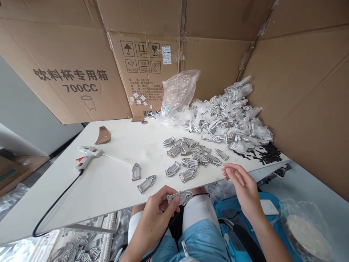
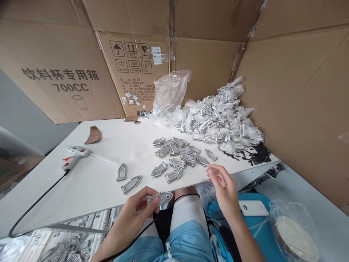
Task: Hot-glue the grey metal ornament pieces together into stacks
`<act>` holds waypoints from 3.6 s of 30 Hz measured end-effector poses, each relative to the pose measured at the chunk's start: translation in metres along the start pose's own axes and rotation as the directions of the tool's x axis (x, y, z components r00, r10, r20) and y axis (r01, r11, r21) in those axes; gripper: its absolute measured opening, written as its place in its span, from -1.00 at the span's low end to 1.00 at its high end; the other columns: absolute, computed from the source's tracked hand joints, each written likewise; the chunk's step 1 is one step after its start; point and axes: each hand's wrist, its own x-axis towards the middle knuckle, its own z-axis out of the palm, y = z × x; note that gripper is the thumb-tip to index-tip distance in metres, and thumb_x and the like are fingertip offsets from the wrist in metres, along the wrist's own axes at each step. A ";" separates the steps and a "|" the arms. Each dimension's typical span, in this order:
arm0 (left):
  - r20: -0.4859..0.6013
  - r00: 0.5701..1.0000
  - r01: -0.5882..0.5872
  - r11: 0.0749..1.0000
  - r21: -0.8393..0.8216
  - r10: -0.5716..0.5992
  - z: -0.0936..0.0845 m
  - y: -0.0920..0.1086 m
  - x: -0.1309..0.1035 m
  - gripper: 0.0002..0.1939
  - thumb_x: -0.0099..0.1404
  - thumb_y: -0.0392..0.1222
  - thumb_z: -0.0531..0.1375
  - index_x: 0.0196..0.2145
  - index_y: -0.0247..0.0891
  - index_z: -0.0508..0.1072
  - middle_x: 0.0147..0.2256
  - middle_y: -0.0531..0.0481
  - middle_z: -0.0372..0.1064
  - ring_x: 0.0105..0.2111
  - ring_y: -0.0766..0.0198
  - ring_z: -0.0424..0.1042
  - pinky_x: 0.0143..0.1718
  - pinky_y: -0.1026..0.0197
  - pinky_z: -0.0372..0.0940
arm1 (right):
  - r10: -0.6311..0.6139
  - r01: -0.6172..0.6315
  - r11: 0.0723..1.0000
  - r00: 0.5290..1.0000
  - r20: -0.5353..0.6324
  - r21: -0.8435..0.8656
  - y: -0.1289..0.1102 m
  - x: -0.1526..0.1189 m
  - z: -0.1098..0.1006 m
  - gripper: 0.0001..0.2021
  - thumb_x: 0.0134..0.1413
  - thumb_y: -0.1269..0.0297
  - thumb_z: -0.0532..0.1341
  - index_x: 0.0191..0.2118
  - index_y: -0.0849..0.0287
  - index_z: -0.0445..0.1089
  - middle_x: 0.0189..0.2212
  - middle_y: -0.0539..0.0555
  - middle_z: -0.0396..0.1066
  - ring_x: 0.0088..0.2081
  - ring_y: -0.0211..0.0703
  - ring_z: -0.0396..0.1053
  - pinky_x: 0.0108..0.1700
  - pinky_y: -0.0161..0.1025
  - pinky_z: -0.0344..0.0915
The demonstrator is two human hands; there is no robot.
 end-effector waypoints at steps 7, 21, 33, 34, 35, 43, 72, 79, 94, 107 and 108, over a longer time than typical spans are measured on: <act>0.003 1.000 -0.009 0.999 0.052 0.008 -0.001 0.005 -0.005 -0.67 0.47 0.15 0.20 -0.18 -0.16 0.54 -0.40 0.01 0.57 -0.33 0.16 0.51 -0.20 0.17 0.33 | -0.147 0.185 0.974 0.956 0.253 -0.132 -0.018 0.006 0.027 -0.73 0.40 -0.04 0.25 -0.02 0.00 0.55 -0.07 0.14 0.57 0.00 0.11 0.49 0.06 -0.02 0.42; -0.013 1.000 0.030 0.987 0.161 -0.028 -0.006 0.024 -0.022 -0.80 0.46 0.02 0.21 -0.19 -0.12 0.54 -0.38 0.06 0.62 -0.28 0.15 0.44 -0.14 0.18 0.26 | -0.079 0.843 0.357 0.457 0.886 -0.403 -0.065 0.106 0.205 -0.78 0.19 0.28 0.46 -0.06 0.16 0.62 -0.22 0.16 0.65 0.02 0.14 0.46 0.01 -0.11 0.34; -0.035 0.999 0.028 0.985 0.169 -0.023 -0.012 0.021 -0.026 -0.81 0.46 0.02 0.22 -0.15 -0.06 0.59 -0.38 0.08 0.60 -0.25 0.12 0.44 -0.07 0.11 0.24 | 0.066 0.886 0.220 0.404 0.912 -0.408 -0.050 0.105 0.232 -0.48 -0.11 0.18 0.56 0.03 0.17 0.61 -0.17 0.24 0.66 -0.05 0.23 0.56 -0.11 -0.13 0.35; -0.025 0.999 0.026 0.987 0.158 -0.022 -0.011 0.020 -0.025 -0.82 0.45 0.01 0.22 -0.14 -0.06 0.59 -0.39 0.08 0.59 -0.26 0.13 0.45 -0.09 0.11 0.24 | 0.062 0.886 0.226 0.401 0.914 -0.404 -0.049 0.106 0.234 -0.50 -0.09 0.19 0.55 0.03 0.16 0.61 -0.16 0.23 0.66 -0.04 0.22 0.56 -0.11 -0.14 0.35; -0.014 1.000 0.022 0.989 0.146 -0.020 -0.010 0.020 -0.025 -0.82 0.45 0.00 0.22 -0.14 -0.07 0.59 -0.39 0.08 0.58 -0.27 0.14 0.46 -0.10 0.12 0.25 | 0.059 0.885 0.233 0.400 0.915 -0.402 -0.048 0.107 0.235 -0.51 -0.07 0.20 0.55 0.03 0.16 0.61 -0.15 0.22 0.66 -0.04 0.21 0.56 -0.12 -0.15 0.35; -0.024 1.000 0.013 0.990 0.140 -0.010 -0.009 0.020 -0.024 -0.84 0.43 -0.03 0.24 -0.16 -0.09 0.60 -0.44 0.10 0.54 -0.32 0.17 0.44 -0.16 0.16 0.26 | 0.043 0.848 0.306 0.442 0.896 -0.433 -0.039 0.124 0.261 -0.73 0.13 0.17 0.47 -0.07 0.11 0.62 -0.10 0.13 0.65 -0.07 0.04 0.57 -0.14 -0.24 0.34; -0.087 0.996 0.013 0.997 0.071 -0.007 -0.020 0.014 -0.022 -0.84 0.43 -0.04 0.25 -0.20 -0.12 0.58 -0.45 0.09 0.57 -0.34 0.21 0.45 -0.16 0.19 0.28 | -0.100 0.953 0.052 0.303 0.948 -0.299 -0.009 0.124 0.322 -0.20 0.40 -0.40 -0.10 0.37 0.14 0.32 0.23 0.41 0.35 0.20 0.37 0.27 0.26 0.23 0.05; -0.039 0.999 0.014 0.999 -0.029 -0.015 -0.022 0.016 -0.023 -0.83 0.41 -0.06 0.25 -0.19 -0.17 0.58 -0.49 0.09 0.52 -0.44 0.26 0.42 -0.29 0.24 0.31 | -0.124 0.958 -0.005 0.285 0.951 -0.287 -0.005 0.135 0.340 -0.35 0.52 -0.21 -0.09 0.27 0.23 0.38 0.17 0.40 0.41 0.15 0.30 0.31 0.21 0.12 0.10; -0.062 0.998 -0.003 0.999 -0.040 0.000 -0.021 0.021 -0.030 -0.84 0.37 -0.06 0.25 -0.22 -0.17 0.57 -0.48 0.06 0.53 -0.46 0.24 0.43 -0.33 0.25 0.33 | -0.136 0.932 0.010 0.359 0.923 -0.361 -0.011 0.139 0.349 -0.40 0.58 -0.09 -0.15 0.30 0.28 0.32 0.20 0.40 0.39 0.20 0.29 0.30 0.18 0.08 0.15; -0.062 0.998 0.005 0.999 -0.051 -0.008 -0.024 0.013 -0.022 -0.83 0.38 -0.05 0.25 -0.22 -0.17 0.56 -0.50 0.09 0.48 -0.45 0.26 0.40 -0.32 0.25 0.29 | -0.141 0.973 -0.019 0.227 0.964 -0.232 -0.003 0.131 0.336 -0.40 0.55 -0.12 -0.07 0.28 0.27 0.37 0.15 0.42 0.41 0.14 0.33 0.29 0.19 0.10 0.08; -0.063 0.998 0.007 0.999 -0.044 -0.010 -0.024 0.014 -0.022 -0.83 0.38 -0.04 0.25 -0.22 -0.16 0.57 -0.50 0.08 0.48 -0.45 0.25 0.39 -0.33 0.24 0.29 | -0.145 0.972 -0.017 0.228 0.963 -0.233 -0.002 0.132 0.340 -0.42 0.55 -0.10 -0.07 0.27 0.28 0.37 0.15 0.43 0.41 0.15 0.33 0.28 0.18 0.09 0.08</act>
